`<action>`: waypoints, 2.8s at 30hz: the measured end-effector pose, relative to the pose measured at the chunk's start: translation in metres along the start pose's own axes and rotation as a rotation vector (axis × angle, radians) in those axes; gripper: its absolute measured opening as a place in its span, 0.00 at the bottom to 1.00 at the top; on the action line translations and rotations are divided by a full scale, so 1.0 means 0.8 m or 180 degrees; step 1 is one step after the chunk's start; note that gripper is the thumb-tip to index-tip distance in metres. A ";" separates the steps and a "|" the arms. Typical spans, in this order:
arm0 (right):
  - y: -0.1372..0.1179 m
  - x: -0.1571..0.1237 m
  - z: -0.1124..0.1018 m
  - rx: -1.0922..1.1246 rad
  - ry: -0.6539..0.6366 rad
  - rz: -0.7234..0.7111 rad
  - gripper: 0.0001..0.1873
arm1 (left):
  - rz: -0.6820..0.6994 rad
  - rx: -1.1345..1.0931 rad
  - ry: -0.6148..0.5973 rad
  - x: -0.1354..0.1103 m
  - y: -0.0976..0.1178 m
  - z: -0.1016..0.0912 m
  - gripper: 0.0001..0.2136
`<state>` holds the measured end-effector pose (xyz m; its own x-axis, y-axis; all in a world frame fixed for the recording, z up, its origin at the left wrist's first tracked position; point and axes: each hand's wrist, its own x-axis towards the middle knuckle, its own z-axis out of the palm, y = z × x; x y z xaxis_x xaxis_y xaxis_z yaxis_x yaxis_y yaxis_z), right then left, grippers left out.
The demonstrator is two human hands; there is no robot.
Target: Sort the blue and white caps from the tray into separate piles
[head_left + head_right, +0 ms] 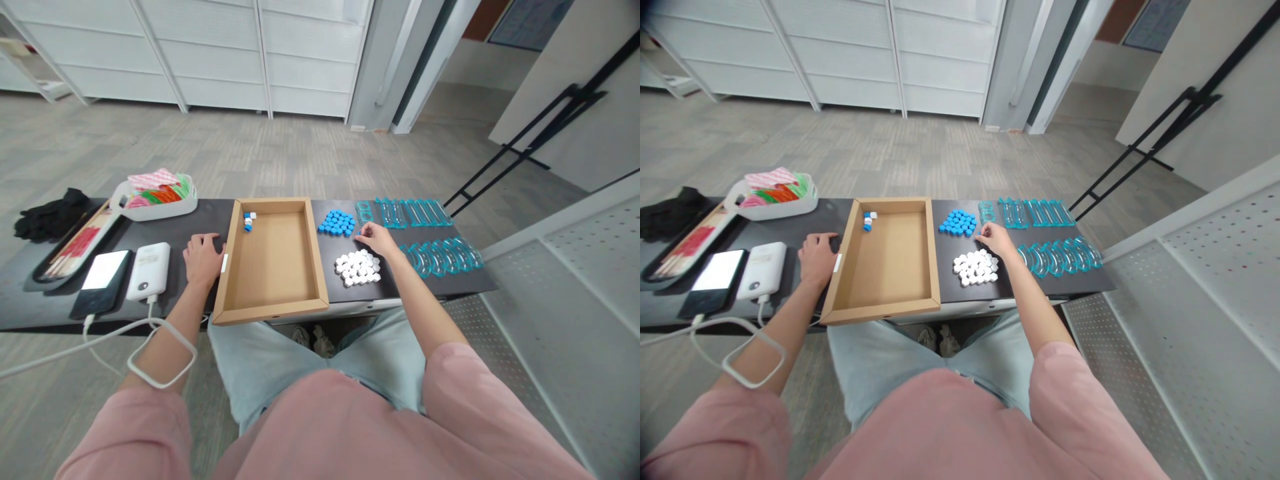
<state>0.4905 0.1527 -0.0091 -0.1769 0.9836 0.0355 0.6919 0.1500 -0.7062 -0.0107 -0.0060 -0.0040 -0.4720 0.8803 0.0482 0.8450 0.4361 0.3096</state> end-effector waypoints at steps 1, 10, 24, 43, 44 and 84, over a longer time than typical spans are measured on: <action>0.000 0.001 0.001 0.0050 0.0031 -0.0054 0.14 | -0.0002 -0.0008 0.0000 0.000 -0.001 0.001 0.28; 0.009 0.007 0.005 0.0226 0.0204 -0.0262 0.10 | -0.0023 0.0071 0.0020 0.002 -0.003 0.005 0.28; 0.001 0.018 0.016 -0.0955 0.0163 -0.0989 0.20 | 0.0051 0.0166 0.0112 0.007 -0.011 0.014 0.27; -0.033 0.058 0.081 -0.1721 -0.0749 -0.0831 0.56 | 0.0058 0.0249 0.0060 0.005 -0.008 0.009 0.27; -0.033 0.060 0.082 -0.1694 -0.0726 -0.0875 0.55 | 0.0062 0.0245 0.0063 0.005 -0.008 0.009 0.27; -0.205 0.080 0.145 -0.0241 -0.1165 -0.2300 0.16 | 0.0009 0.0031 -0.0039 -0.003 0.002 0.000 0.28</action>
<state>0.2843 0.1795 0.0266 -0.8064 0.5482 0.2217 0.3625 0.7545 -0.5471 -0.0080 -0.0072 -0.0034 -0.4666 0.8837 0.0374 0.8487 0.4354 0.3003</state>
